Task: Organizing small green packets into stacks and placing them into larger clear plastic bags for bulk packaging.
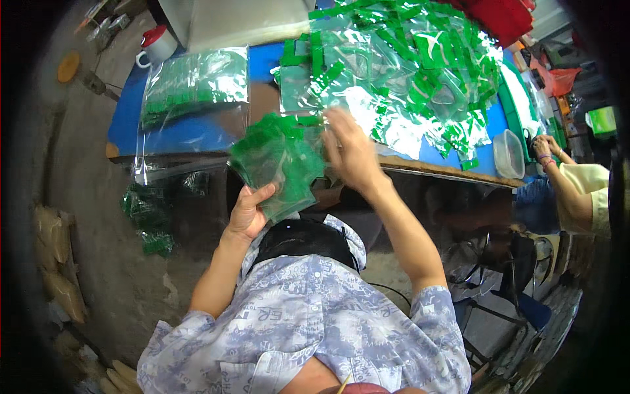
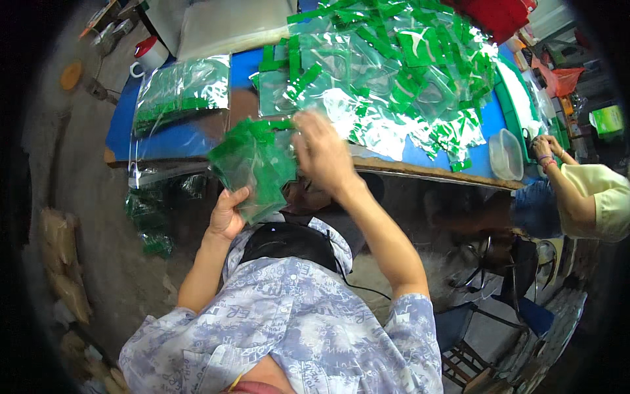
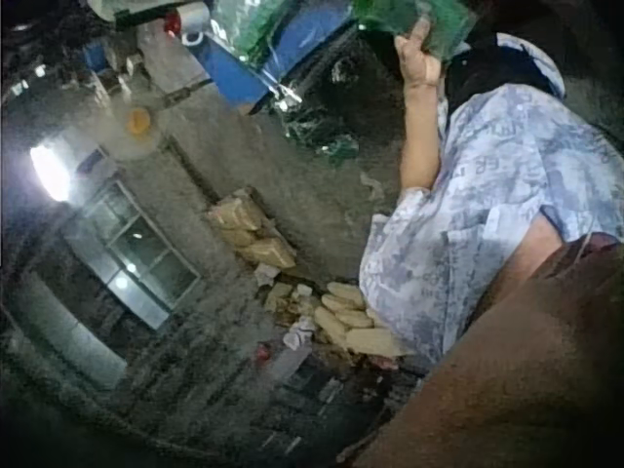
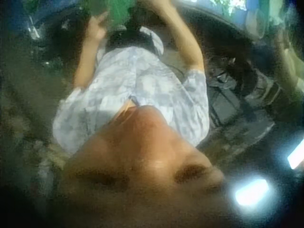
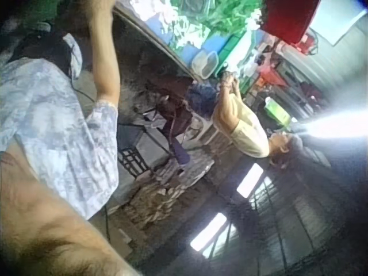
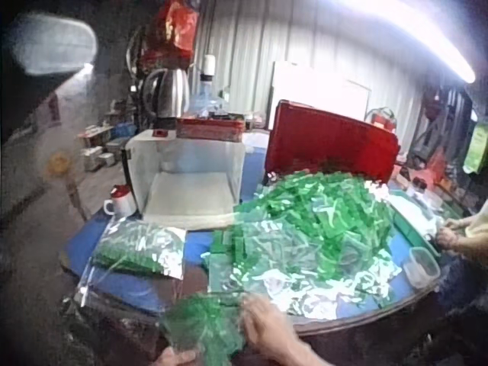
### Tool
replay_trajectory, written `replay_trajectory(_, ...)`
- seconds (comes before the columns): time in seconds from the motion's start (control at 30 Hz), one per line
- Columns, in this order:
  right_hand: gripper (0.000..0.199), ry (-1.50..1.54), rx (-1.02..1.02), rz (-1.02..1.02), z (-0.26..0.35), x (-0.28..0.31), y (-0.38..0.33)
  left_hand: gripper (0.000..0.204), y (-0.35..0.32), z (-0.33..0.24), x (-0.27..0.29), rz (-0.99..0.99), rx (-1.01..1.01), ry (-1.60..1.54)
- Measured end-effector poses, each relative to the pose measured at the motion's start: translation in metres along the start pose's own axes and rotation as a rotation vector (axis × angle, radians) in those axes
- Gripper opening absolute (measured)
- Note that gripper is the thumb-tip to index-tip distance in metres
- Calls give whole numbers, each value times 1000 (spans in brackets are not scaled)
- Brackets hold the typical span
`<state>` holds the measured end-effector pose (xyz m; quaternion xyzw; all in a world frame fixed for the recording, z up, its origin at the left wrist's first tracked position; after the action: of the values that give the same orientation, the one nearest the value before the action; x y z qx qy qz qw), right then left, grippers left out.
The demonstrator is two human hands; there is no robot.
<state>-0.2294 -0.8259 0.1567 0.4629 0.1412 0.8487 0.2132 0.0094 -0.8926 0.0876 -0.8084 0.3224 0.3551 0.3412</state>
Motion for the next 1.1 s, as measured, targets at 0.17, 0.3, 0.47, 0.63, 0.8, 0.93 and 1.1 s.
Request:
replay_trajectory(0.17,46,-521,-50,102,-24,-1,-4,48,-5,10,20,0,10,-123)
replay_trajectory(0.3,38,-71,158,297,23,-13,-23,45,-2,19,9,8,28,-197)
replay_trajectory(0.47,48,-428,-203,-126,-19,11,-12,46,1,17,7,-39,36,-178)
replay_trajectory(0.63,51,-522,-40,-23,-34,7,-2,50,-13,11,22,-27,95,-200)
replay_trajectory(0.8,52,-365,1,225,-8,-10,9,53,-14,12,19,39,77,-213)
replay_trajectory(0.93,51,-376,96,132,-4,-17,9,51,-13,13,11,39,35,-212)
replay_trajectory(1.1,42,-175,-52,303,21,-16,0,49,-11,17,5,31,14,-249)
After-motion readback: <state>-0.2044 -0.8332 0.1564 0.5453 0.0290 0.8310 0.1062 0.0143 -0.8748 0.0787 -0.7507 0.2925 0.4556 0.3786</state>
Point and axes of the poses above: each hand's wrist, its own y-axis towards the middle knuckle, its own x-axis out of the back of the hand, z = x × y, the point moved 1 cm from there along y, towards the middle knuckle, and after that the axes turned 1 degree about -x, right-handed, at the moved point
